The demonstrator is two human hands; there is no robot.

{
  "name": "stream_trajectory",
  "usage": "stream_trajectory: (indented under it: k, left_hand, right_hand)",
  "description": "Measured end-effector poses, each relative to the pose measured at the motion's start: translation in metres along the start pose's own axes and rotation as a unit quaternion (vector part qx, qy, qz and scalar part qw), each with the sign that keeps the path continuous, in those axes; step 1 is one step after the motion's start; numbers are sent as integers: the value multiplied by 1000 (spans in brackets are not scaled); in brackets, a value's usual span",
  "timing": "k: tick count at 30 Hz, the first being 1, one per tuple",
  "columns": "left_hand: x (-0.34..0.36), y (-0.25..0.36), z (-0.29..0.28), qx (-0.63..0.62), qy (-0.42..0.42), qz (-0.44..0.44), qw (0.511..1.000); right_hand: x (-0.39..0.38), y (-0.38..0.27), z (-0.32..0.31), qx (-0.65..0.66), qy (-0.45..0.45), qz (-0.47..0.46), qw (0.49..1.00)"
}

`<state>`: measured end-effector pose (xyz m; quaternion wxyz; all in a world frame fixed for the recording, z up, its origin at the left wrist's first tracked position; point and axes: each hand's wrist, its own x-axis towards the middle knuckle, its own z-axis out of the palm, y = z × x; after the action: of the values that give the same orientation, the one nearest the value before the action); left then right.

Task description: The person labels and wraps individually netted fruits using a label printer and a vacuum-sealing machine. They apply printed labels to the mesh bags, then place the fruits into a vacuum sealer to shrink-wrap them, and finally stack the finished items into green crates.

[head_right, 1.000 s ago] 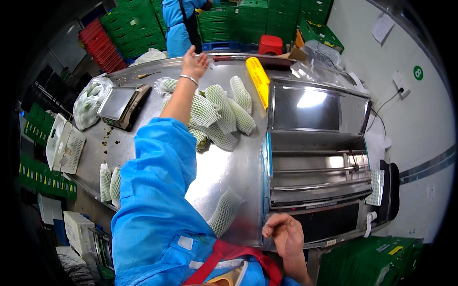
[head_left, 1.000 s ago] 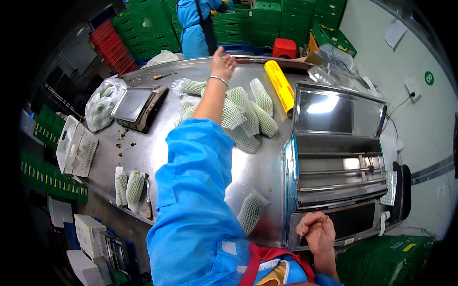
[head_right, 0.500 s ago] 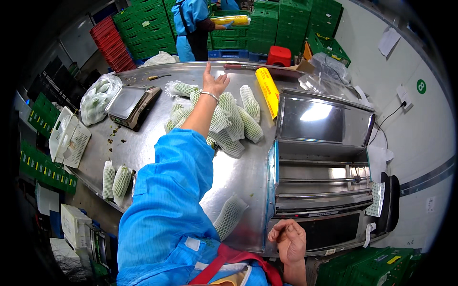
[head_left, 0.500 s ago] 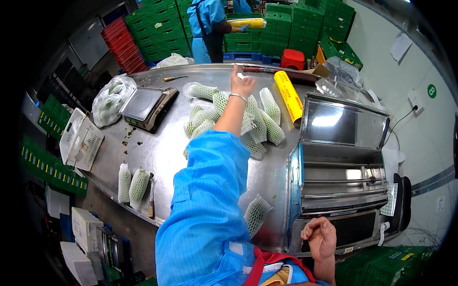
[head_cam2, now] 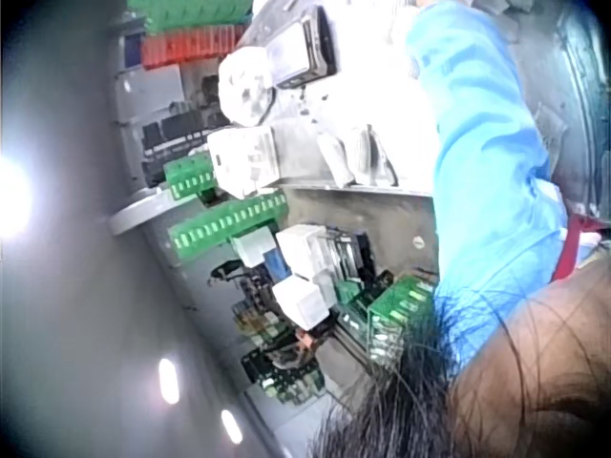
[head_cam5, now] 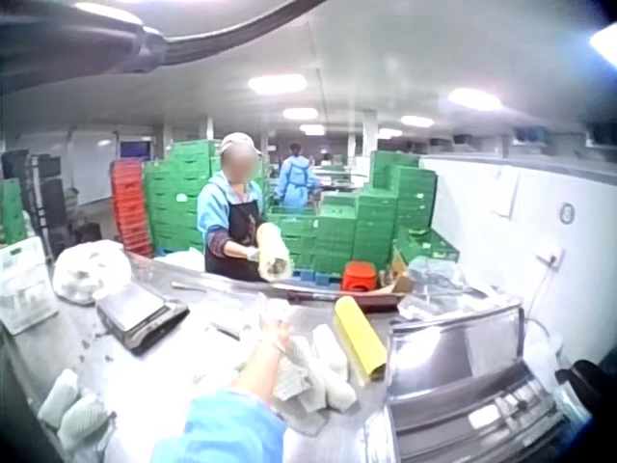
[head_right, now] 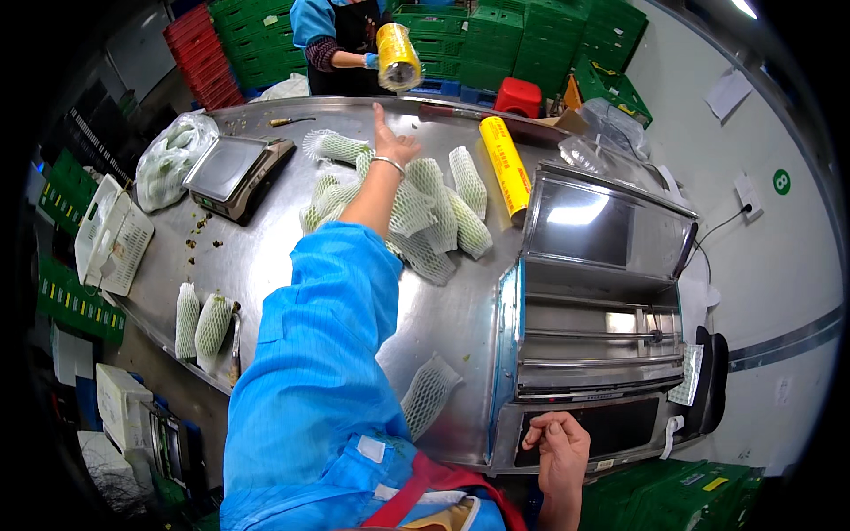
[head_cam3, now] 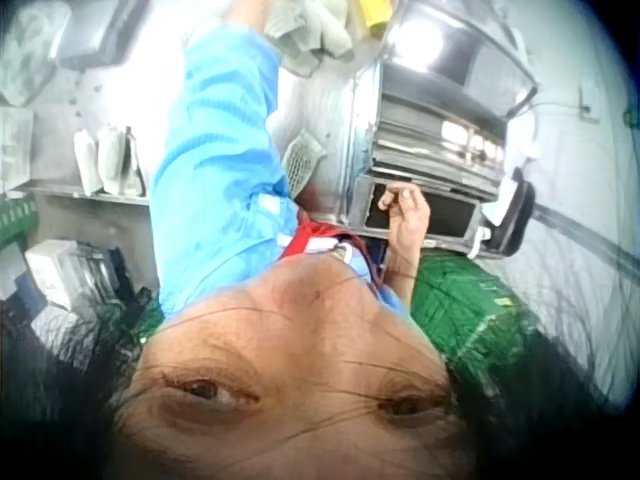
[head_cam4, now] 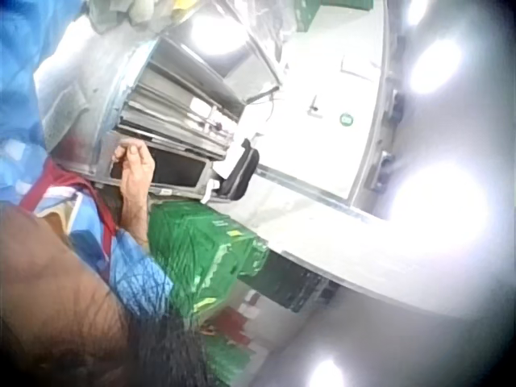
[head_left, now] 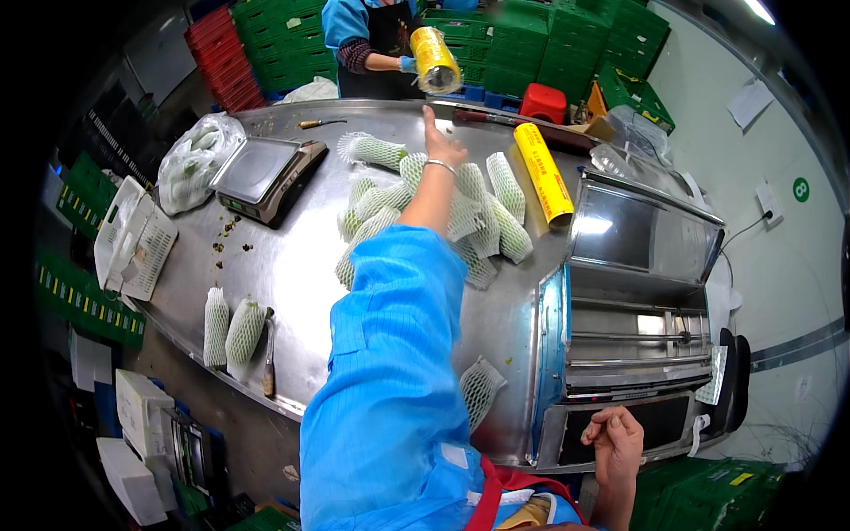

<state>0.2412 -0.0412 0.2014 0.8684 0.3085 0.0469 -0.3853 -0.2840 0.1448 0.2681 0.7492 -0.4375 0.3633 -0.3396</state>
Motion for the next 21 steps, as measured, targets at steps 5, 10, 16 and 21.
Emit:
stream_trajectory:
  k: [5, 10, 16, 21]
  left_hand:
    - [24, 68, -54, 10, 40, 87, 995]
    - [20, 106, -85, -77, 42, 101, 991]
    - [22, 144, -110, 93, 315, 379, 865]
    - [-49, 161, -137, 133, 125, 365, 913]
  right_hand:
    - [-3, 4, -1, -36, 41, -3, 998]
    - [12, 15, 8, -39, 33, 19, 999]
    - [34, 25, 35, -127, -18, 50, 990]
    - [79, 24, 65, -264, -79, 45, 960]
